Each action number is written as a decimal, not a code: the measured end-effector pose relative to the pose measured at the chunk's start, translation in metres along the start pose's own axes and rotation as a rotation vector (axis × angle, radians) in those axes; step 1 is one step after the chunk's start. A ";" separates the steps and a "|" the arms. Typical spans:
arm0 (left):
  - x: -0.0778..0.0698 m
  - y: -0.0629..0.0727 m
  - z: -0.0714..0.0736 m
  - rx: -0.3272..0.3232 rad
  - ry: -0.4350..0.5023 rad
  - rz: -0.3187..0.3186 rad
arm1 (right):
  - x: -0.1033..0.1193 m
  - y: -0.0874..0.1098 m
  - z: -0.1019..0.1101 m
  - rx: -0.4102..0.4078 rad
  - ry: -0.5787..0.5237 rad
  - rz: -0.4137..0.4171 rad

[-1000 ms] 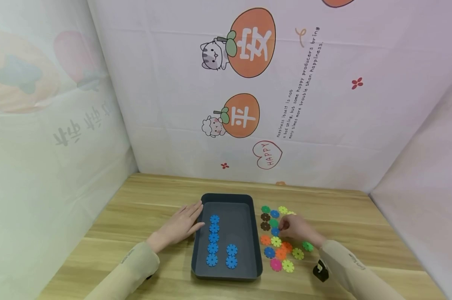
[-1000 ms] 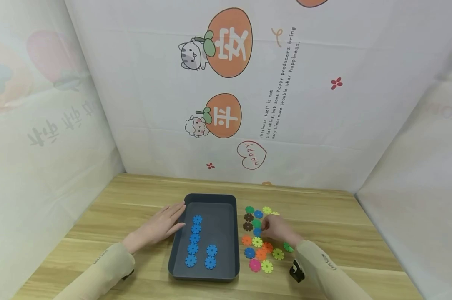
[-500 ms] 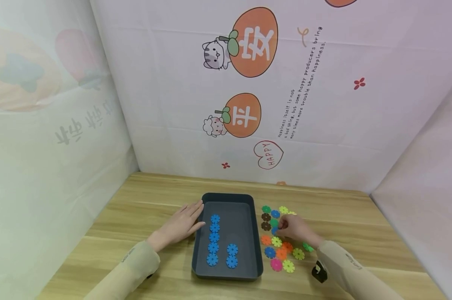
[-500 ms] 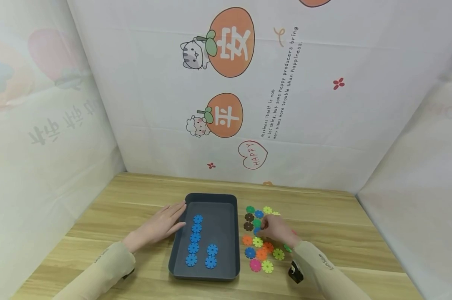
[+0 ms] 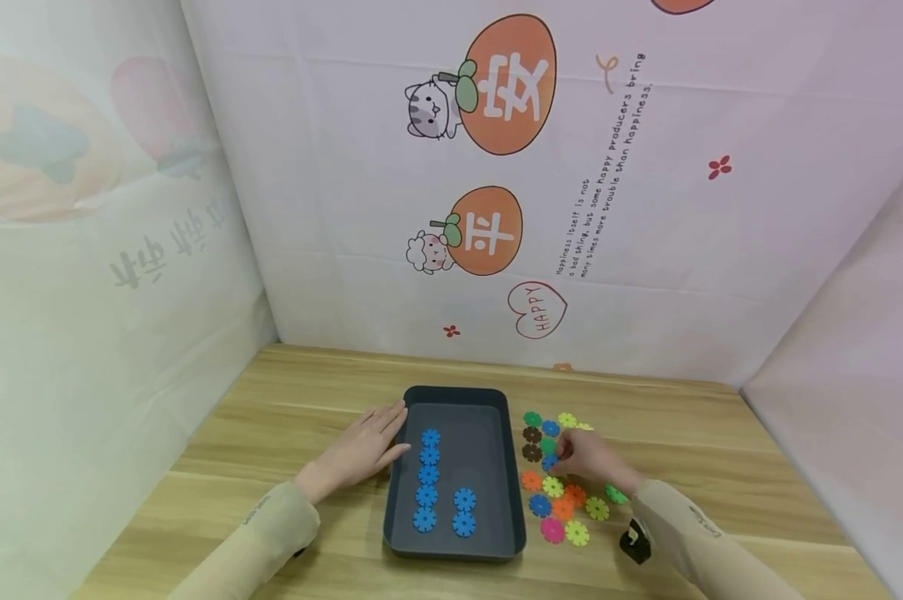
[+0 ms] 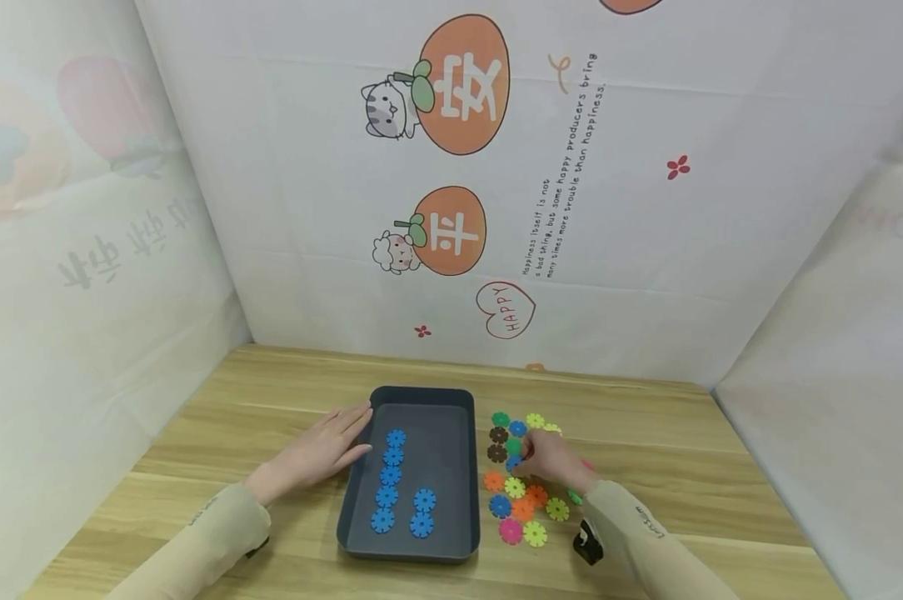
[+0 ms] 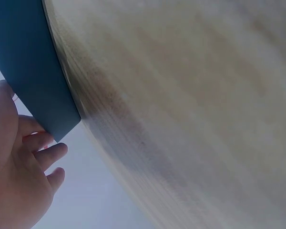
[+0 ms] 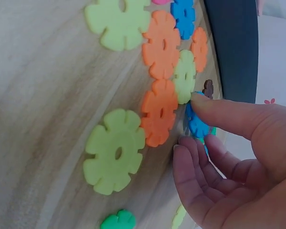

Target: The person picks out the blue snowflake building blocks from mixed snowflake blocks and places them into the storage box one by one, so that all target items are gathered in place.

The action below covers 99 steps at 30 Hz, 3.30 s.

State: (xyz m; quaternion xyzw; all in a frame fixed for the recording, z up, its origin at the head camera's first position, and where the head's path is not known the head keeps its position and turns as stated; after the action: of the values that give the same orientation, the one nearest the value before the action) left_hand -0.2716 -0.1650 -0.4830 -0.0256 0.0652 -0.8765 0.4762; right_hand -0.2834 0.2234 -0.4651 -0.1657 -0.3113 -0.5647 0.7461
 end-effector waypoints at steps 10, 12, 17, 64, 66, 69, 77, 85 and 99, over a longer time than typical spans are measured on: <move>-0.001 0.001 0.000 -0.011 0.008 -0.005 | 0.005 0.005 0.007 0.045 -0.079 0.059; -0.001 0.001 0.000 -0.014 0.004 -0.006 | 0.006 0.006 0.009 0.057 -0.081 0.092; -0.001 0.001 0.001 -0.018 -0.002 -0.006 | 0.015 0.005 0.015 0.046 -0.074 0.114; -0.002 0.000 0.003 0.001 0.011 0.000 | 0.097 -0.024 -0.051 0.245 0.026 0.398; -0.003 0.000 0.004 -0.002 0.012 -0.002 | 0.097 -0.025 -0.052 0.247 0.021 0.391; -0.003 0.000 0.004 -0.007 0.008 -0.007 | 0.096 -0.026 -0.053 0.254 0.020 0.376; -0.001 0.000 0.003 -0.015 -0.010 -0.010 | 0.096 -0.027 -0.054 0.273 0.048 0.379; -0.002 0.000 0.003 -0.006 0.000 -0.007 | 0.099 -0.028 -0.055 0.285 0.061 0.393; -0.002 0.001 0.003 -0.005 0.006 0.000 | 0.099 -0.033 -0.058 0.259 0.085 0.410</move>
State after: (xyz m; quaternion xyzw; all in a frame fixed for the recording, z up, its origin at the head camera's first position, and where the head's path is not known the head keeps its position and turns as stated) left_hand -0.2695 -0.1641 -0.4800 -0.0242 0.0685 -0.8766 0.4757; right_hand -0.2823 0.1052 -0.4477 -0.1046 -0.3092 -0.3634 0.8726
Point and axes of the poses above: each hand's wrist, its own y-axis away from the middle knuckle, its own z-axis out of the back of the hand, x = y × z, the point moved 1 cm from there along -y, towards the middle knuckle, and after that the axes turned 6 degrees about -y, right-handed, at the moved point
